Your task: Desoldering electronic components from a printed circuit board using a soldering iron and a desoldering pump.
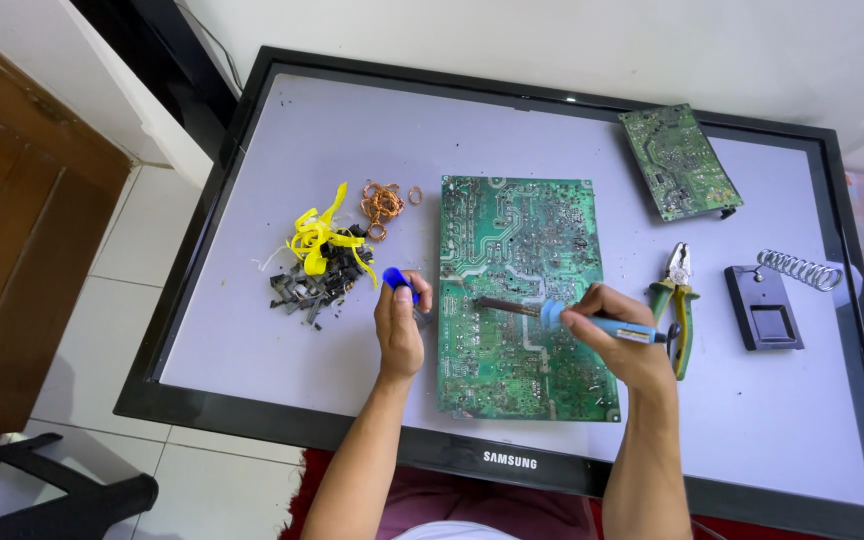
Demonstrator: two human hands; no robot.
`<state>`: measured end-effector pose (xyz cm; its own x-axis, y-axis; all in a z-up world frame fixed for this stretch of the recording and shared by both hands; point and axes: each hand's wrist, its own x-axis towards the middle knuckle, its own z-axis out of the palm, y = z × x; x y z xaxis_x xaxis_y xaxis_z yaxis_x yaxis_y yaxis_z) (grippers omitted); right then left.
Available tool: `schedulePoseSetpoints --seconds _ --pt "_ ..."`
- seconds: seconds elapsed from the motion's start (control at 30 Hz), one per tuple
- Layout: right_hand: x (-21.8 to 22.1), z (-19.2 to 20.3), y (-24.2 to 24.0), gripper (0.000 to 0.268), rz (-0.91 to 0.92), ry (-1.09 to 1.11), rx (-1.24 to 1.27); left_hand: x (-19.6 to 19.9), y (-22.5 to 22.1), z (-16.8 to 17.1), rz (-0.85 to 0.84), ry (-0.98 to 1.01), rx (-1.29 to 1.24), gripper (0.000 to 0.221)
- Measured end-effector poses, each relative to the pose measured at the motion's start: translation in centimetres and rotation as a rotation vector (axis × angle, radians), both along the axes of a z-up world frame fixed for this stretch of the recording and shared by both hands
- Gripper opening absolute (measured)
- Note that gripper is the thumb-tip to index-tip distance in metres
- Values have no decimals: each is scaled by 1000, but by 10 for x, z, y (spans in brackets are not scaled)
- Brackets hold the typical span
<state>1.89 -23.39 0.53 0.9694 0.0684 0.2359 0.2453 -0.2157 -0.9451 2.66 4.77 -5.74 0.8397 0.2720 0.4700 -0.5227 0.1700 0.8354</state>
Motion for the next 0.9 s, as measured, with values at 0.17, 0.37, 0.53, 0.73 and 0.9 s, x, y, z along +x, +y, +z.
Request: schedulePoseSetpoints --seconds 0.17,0.37,0.53,0.73,0.9 --pt "-8 12 8 17 24 3 -38 -4 -4 2 14 -1 -37 33" --pt "11 -18 0 25 -174 155 35 -10 -12 -6 108 -27 -45 34" --pt "12 -19 15 27 -270 187 221 -16 -21 -12 203 -49 -75 33" --pt "7 -11 3 27 -145 129 80 -15 -24 -10 237 -78 -136 31" --pt "12 -30 12 28 -262 129 283 -17 -25 -9 246 -82 -145 32"
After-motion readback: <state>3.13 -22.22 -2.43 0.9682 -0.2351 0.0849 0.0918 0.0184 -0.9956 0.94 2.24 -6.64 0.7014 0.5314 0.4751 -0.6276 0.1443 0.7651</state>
